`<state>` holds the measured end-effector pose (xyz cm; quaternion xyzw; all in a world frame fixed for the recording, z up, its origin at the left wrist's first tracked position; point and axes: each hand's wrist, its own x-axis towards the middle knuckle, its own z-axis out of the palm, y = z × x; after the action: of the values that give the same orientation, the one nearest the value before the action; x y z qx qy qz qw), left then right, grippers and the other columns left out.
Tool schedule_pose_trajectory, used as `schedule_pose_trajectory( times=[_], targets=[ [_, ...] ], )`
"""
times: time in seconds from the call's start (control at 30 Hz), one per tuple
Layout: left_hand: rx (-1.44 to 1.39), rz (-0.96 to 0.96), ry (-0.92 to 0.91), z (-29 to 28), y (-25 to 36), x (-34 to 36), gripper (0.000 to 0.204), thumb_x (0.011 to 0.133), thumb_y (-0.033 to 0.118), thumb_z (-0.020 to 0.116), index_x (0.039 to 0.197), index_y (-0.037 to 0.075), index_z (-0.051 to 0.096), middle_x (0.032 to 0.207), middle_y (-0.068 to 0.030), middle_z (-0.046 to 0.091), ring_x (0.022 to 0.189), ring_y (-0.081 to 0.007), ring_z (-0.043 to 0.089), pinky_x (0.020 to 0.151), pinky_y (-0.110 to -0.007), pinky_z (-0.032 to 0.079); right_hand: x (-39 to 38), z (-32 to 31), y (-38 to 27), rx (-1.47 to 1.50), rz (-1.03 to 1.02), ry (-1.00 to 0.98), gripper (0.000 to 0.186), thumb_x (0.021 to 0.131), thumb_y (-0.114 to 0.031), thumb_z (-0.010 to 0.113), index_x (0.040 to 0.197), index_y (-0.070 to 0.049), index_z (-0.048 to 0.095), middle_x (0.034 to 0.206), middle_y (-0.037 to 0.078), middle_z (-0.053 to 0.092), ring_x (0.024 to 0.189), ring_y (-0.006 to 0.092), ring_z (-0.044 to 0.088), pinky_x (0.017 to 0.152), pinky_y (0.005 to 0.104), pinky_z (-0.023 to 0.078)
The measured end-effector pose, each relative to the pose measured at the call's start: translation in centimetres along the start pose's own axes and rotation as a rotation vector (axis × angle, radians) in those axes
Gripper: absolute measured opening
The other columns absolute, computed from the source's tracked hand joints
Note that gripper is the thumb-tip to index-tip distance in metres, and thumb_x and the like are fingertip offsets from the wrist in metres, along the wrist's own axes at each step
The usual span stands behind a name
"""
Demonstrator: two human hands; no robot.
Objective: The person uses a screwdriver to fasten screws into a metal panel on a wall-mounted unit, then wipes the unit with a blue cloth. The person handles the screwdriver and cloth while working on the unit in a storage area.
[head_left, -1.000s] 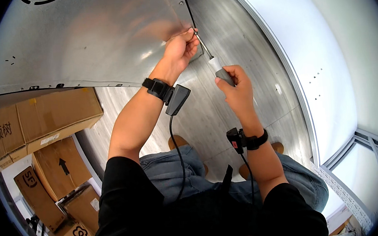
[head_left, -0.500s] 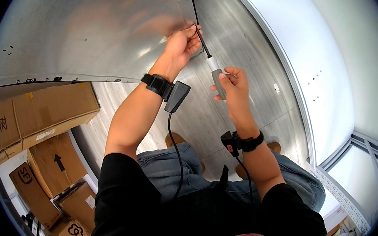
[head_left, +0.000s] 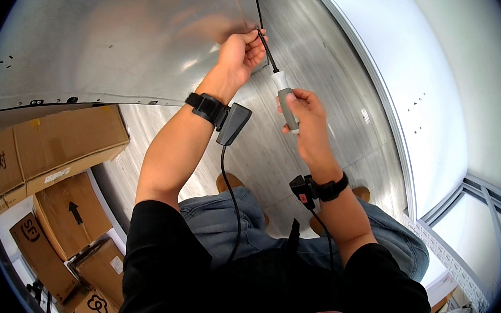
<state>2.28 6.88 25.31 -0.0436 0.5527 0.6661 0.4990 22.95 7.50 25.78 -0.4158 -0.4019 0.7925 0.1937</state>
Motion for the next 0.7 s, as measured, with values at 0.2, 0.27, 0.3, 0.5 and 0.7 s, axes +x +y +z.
schedule_pose_trajectory(
  times=[0.2, 0.27, 0.3, 0.5, 0.7],
  targets=[
    [0.006, -0.004, 0.017, 0.6, 0.1, -0.3, 0.019, 0.095, 0.013, 0.045, 0.096, 0.003, 0.062, 0.081, -0.0027, 0.064, 0.066, -0.0089, 0.056, 0.062, -0.022, 0.048, 0.3, -0.3, 0.2, 0.137, 0.093, -0.035, 0.034, 0.086, -0.017, 0.064, 0.11, 0.0, 0.048, 0.097, 0.01, 0.058, 0.074, 0.0151, 0.059, 0.051, 0.0257, 0.046],
    [0.002, -0.001, 0.021, 0.5, 0.2, -0.3, 0.019, 0.095, 0.013, 0.045, 0.095, 0.003, 0.062, 0.081, -0.0027, 0.064, 0.066, -0.009, 0.056, 0.062, -0.022, 0.048, 0.0, -0.3, -0.6, 0.206, 0.175, -0.08, 0.034, 0.086, -0.017, 0.065, 0.109, 0.0, 0.049, 0.097, 0.01, 0.057, 0.073, 0.0155, 0.059, 0.05, 0.0264, 0.045],
    [0.0, 0.001, 0.024, 0.4, 0.2, -0.3, 0.019, 0.095, 0.013, 0.045, 0.095, 0.003, 0.062, 0.081, -0.0028, 0.064, 0.066, -0.009, 0.056, 0.062, -0.022, 0.048, -0.1, -0.2, -0.9, 0.201, 0.182, -0.089, 0.033, 0.086, -0.018, 0.065, 0.109, 0.0, 0.049, 0.096, 0.01, 0.057, 0.072, 0.0155, 0.059, 0.05, 0.0268, 0.044],
    [0.01, 0.002, 0.027, 0.7, 0.1, -0.2, 0.02, 0.095, 0.014, 0.046, 0.093, 0.003, 0.063, 0.081, -0.0027, 0.064, 0.066, -0.0087, 0.056, 0.062, -0.022, 0.047, 0.2, 0.0, 0.8, 0.095, 0.079, 0.048, 0.026, 0.095, -0.025, 0.052, 0.106, -0.002, 0.052, 0.09, 0.01, 0.063, 0.066, 0.0154, 0.06, 0.048, 0.0259, 0.041],
    [0.019, 0.007, 0.043, 0.7, 0.0, -0.2, 0.021, 0.094, 0.015, 0.046, 0.094, 0.003, 0.063, 0.081, -0.0027, 0.064, 0.067, -0.0087, 0.056, 0.061, -0.022, 0.047, 0.0, -0.6, -0.3, 0.284, 0.202, -0.062, 0.027, 0.091, -0.021, 0.059, 0.106, 0.0, 0.049, 0.088, 0.009, 0.058, 0.064, 0.0155, 0.058, 0.048, 0.0259, 0.041]
  ],
)
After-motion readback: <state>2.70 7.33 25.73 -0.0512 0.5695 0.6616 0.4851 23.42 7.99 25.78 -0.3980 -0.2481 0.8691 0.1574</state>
